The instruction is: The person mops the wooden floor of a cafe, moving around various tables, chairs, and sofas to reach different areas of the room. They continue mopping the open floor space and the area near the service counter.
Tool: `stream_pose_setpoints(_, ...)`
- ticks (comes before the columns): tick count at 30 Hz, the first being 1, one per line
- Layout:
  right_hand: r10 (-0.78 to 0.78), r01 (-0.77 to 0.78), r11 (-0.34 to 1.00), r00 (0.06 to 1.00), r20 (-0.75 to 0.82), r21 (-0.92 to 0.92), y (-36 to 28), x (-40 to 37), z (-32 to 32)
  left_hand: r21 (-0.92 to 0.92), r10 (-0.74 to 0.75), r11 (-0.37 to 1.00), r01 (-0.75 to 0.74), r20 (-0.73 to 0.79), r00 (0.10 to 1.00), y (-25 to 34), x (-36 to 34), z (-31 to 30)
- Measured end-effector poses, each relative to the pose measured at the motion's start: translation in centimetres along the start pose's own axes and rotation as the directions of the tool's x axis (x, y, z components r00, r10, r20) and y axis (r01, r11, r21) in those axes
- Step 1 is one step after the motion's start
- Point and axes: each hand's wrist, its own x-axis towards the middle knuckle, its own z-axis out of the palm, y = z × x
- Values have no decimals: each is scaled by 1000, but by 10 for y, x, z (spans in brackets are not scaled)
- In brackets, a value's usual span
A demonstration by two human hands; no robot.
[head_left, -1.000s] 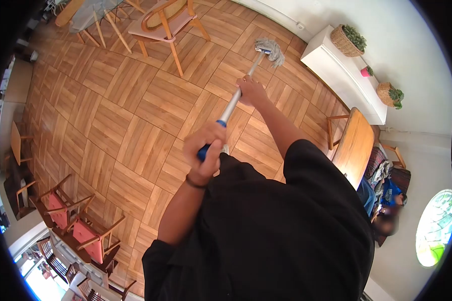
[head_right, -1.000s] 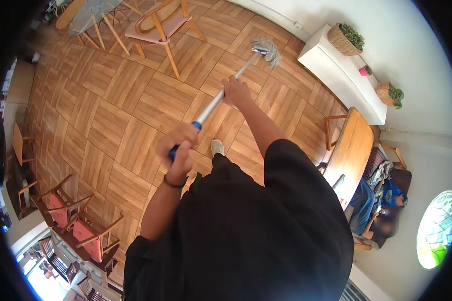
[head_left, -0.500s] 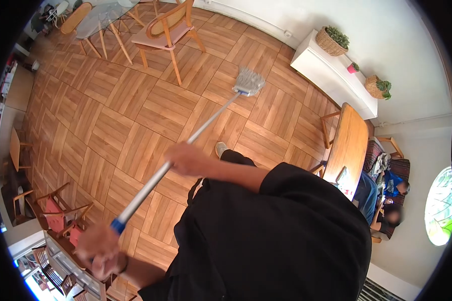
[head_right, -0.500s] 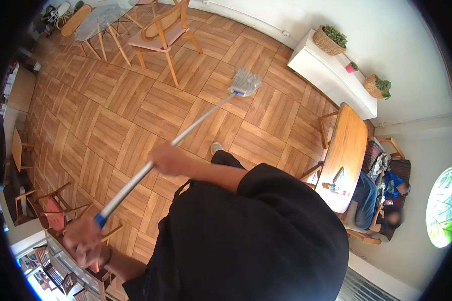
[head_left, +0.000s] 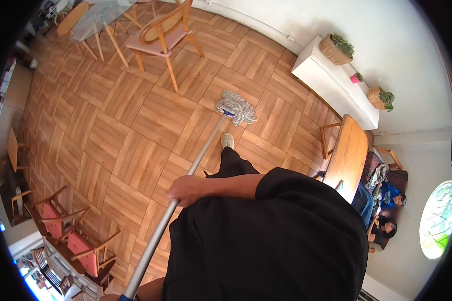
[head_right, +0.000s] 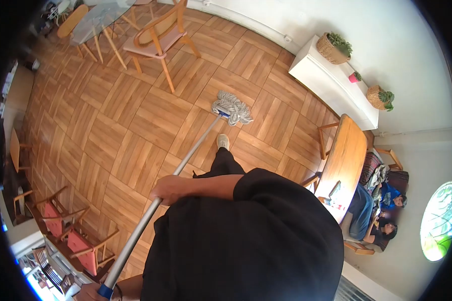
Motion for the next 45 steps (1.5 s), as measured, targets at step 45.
stream_pose_setpoints(45, 207, -689, 724, 253, -945, -26, 172, 2, -129, -309, -279, 865, 395, 357, 891, -298, 144, -136)
